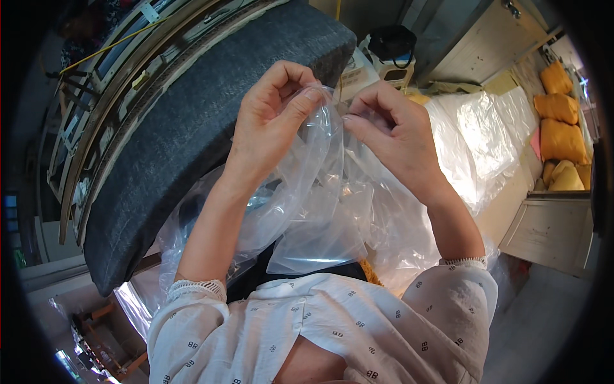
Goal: The recorder is wrapping a large, dark, foam or rubber component in clear plastic sheeting, smoothing it and tucking the edges.
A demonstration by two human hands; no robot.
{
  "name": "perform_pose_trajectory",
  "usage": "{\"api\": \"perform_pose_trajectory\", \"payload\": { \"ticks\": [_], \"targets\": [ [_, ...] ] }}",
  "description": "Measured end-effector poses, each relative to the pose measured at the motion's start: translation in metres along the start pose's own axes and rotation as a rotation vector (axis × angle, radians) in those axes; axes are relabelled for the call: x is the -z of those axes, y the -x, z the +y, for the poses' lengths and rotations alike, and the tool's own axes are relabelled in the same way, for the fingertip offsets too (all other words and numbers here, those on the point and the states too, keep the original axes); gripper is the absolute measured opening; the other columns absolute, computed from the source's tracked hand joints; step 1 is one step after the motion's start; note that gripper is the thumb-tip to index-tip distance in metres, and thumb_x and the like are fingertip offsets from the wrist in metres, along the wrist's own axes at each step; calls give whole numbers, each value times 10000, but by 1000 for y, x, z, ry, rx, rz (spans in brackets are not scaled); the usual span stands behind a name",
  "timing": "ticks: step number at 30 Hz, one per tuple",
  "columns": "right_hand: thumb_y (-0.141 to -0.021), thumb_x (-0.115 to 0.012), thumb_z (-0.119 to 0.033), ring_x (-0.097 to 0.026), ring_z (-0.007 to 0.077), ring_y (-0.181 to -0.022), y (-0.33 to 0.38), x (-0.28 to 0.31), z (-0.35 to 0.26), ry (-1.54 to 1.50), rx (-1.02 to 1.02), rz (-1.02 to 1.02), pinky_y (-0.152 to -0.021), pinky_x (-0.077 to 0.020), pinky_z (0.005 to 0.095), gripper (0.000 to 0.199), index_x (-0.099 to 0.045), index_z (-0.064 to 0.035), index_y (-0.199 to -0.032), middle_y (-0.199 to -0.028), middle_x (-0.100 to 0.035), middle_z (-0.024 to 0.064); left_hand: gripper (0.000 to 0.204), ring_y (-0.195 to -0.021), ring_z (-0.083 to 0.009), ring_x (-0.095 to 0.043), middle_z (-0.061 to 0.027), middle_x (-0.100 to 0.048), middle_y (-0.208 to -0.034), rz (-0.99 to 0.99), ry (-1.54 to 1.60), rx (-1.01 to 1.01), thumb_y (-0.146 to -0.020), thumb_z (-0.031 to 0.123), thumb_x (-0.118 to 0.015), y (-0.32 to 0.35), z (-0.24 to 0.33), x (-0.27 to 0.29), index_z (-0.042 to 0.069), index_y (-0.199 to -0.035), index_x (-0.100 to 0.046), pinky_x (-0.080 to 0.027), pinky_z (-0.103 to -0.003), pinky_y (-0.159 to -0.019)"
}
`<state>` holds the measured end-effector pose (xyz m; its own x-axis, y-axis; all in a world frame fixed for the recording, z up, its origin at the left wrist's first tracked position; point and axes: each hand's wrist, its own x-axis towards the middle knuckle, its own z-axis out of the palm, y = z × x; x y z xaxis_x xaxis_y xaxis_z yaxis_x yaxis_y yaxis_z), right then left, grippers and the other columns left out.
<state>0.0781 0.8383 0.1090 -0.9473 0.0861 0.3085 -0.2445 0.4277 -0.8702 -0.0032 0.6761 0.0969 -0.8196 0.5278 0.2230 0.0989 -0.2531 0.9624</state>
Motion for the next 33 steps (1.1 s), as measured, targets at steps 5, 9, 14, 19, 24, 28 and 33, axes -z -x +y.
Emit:
{"api": "perform_pose_trajectory", "payload": {
  "ticks": [5,9,14,19,24,28,33],
  "targets": [
    [-732,-621,2,-360,46,-537,8,-2,8,22,27,79,-498,-324,200,107,-536,-18,-794,-678,-495,6,75,-776,-65,-533,-3,-575,-821,-35,-47,43,-850,70,-552,-2,-2,2,19,-905,-556,-433,-199,-713],
    [-725,-603,27,-383,60,-550,10,-1,8,36,-5,45,-503,-333,206,115,-535,-15,-809,-702,-494,5,81,-751,-65,-547,-11,-601,-805,-59,-45,4,-865,72,-535,-2,-7,8,27,-932,-538,-443,-203,-693],
    [-679,-497,105,-484,205,-597,41,6,56,290,-7,195,-536,-382,260,209,-530,-19,-845,-804,-516,62,78,-760,-106,-583,-23,-572,-822,62,106,-24,-879,101,-522,-2,-8,17,45,-926,-548,-466,-217,-665],
    [-648,-487,105,-554,292,-696,141,41,158,805,-218,292,-605,-434,354,266,-554,-68,-839,-834,-535,79,104,-795,-75,-526,7,-554,-871,505,20,-219,-875,103,-519,6,4,70,105,-969,-566,-425,-205,-693],
    [-709,-527,-42,-583,324,-787,294,91,220,989,-844,348,-650,-456,416,244,-622,-145,-909,-840,-613,105,240,-924,-167,-566,-76,-601,-1016,666,-487,-429,-862,102,-523,38,40,269,64,-1096,-557,-441,-274,-826],
    [-727,-535,-112,-594,323,-804,371,89,216,879,-1094,123,-680,-465,411,236,-648,-183,-922,-821,-631,130,259,-881,-176,-569,-71,-600,-995,880,-616,-308,-864,193,-556,102,72,405,51,-1081,-562,-462,-293,-800],
    [-698,-544,-107,-603,318,-822,416,62,213,1058,-1268,255,-723,-472,400,271,-661,-203,-923,-835,-635,135,248,-808,-189,-579,-90,-609,-938,1012,-781,-390,-850,197,-570,184,118,458,26,-1029,-588,-479,-309,-725]
  ]
}}
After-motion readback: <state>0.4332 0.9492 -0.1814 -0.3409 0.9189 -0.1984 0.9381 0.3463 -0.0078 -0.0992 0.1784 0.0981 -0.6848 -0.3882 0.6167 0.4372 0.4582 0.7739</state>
